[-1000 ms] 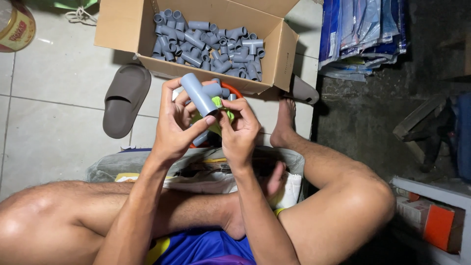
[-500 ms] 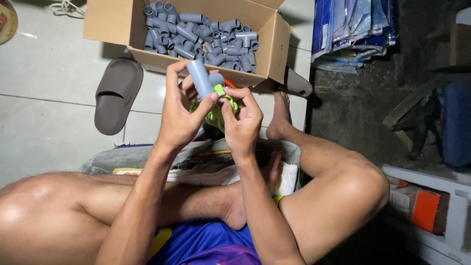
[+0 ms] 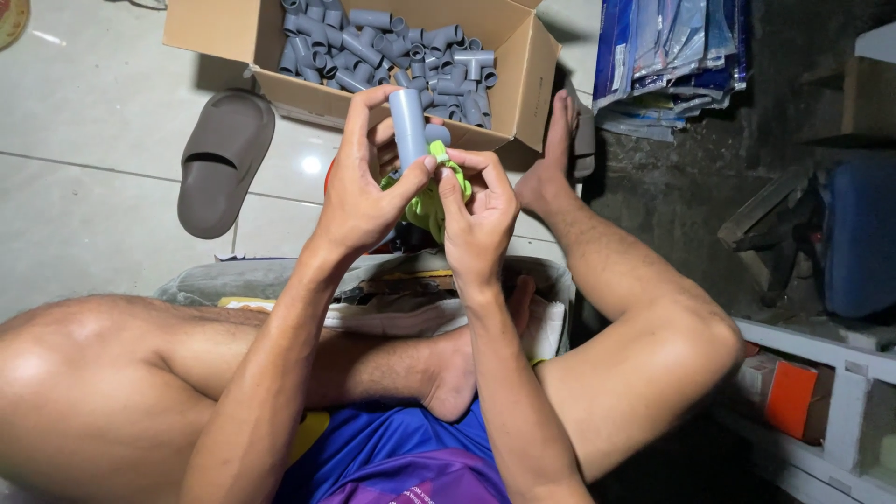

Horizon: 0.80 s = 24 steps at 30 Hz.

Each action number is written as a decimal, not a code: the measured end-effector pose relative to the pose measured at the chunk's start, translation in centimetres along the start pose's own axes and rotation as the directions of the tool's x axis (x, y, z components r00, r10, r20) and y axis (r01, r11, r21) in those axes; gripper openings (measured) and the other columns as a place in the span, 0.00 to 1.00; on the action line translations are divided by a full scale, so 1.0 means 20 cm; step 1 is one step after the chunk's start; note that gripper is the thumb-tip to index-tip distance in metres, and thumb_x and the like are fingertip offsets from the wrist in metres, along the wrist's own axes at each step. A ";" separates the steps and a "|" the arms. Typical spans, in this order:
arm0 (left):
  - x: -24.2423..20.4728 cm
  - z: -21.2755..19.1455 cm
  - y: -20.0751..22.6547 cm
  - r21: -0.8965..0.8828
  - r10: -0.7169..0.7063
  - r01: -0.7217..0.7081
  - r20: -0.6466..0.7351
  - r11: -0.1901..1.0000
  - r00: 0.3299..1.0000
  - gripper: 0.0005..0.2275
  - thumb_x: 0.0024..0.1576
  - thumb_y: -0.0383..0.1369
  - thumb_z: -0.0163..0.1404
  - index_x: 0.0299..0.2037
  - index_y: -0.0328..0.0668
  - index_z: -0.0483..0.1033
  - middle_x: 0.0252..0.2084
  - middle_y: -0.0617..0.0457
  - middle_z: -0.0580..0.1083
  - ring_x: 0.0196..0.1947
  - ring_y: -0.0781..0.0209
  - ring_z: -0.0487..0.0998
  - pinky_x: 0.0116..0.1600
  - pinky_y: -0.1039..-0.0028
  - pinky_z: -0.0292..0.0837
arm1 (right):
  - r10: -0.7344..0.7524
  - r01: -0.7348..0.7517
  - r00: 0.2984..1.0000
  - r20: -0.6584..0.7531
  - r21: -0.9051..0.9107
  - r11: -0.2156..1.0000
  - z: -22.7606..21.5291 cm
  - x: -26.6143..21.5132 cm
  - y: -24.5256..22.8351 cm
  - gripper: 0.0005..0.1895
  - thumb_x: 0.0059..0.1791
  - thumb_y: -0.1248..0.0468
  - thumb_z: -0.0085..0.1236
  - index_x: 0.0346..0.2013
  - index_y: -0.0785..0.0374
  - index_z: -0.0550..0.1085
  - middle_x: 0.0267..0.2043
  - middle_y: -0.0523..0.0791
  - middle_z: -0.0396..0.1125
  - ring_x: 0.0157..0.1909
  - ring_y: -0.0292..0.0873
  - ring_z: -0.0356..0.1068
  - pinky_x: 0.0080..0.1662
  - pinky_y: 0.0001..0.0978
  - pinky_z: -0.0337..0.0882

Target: Cleaning PVC T-fittings with a cloth and placing them into a bucket.

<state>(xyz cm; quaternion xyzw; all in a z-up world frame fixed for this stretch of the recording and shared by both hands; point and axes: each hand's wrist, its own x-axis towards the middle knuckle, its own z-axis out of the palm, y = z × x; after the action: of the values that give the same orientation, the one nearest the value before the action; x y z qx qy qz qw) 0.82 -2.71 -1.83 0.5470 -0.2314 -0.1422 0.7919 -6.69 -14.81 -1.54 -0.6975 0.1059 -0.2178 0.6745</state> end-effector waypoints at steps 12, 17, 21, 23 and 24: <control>0.02 -0.01 0.02 0.101 0.000 0.003 -0.024 0.995 1.000 0.26 0.58 0.21 0.51 0.64 0.47 0.53 0.54 0.43 0.76 0.49 0.58 0.78 0.55 0.69 0.75 | 0.008 -0.008 1.000 0.025 0.032 0.999 0.02 0.02 0.04 0.09 0.55 0.77 0.51 0.49 0.69 0.70 0.47 0.46 0.69 0.45 0.33 0.68 0.49 0.21 0.71; 0.00 -0.01 0.01 0.069 -0.029 0.030 -0.016 0.997 0.999 0.27 0.57 0.21 0.51 0.65 0.47 0.54 0.55 0.42 0.76 0.50 0.57 0.79 0.56 0.70 0.75 | 0.025 -0.026 1.000 0.009 0.057 0.998 0.03 -0.02 0.05 0.08 0.55 0.75 0.52 0.49 0.68 0.70 0.47 0.46 0.69 0.47 0.34 0.68 0.52 0.23 0.71; 0.01 0.01 0.00 0.112 0.019 -0.012 -0.064 0.994 0.998 0.27 0.59 0.17 0.49 0.67 0.46 0.56 0.57 0.43 0.67 0.50 0.59 0.76 0.56 0.71 0.79 | -0.004 0.003 1.000 0.003 0.039 0.999 0.01 0.02 0.05 0.08 0.54 0.75 0.52 0.49 0.68 0.70 0.46 0.45 0.68 0.46 0.34 0.67 0.52 0.23 0.70; 0.00 0.00 -0.01 0.054 -0.038 0.043 -0.092 0.998 0.995 0.26 0.59 0.18 0.49 0.67 0.45 0.57 0.55 0.44 0.67 0.49 0.60 0.76 0.53 0.74 0.79 | 0.002 -0.002 1.000 0.002 0.022 1.000 0.01 0.04 0.05 0.08 0.54 0.74 0.54 0.49 0.68 0.71 0.46 0.45 0.69 0.44 0.33 0.66 0.50 0.22 0.69; -0.01 -0.01 -0.01 0.000 -0.090 0.091 -0.113 0.996 0.989 0.25 0.60 0.18 0.50 0.66 0.45 0.58 0.54 0.44 0.68 0.48 0.61 0.76 0.49 0.78 0.79 | 0.003 -0.003 1.000 0.000 0.012 1.000 0.01 0.04 0.05 0.08 0.54 0.72 0.55 0.49 0.68 0.71 0.45 0.45 0.69 0.43 0.32 0.66 0.47 0.21 0.69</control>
<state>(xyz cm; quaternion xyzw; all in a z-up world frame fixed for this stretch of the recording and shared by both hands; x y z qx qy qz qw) 0.81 -2.49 -2.04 0.5663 -0.1614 -0.1460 0.7949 -5.71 -15.08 -2.32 -0.6932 0.1055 -0.2172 0.6791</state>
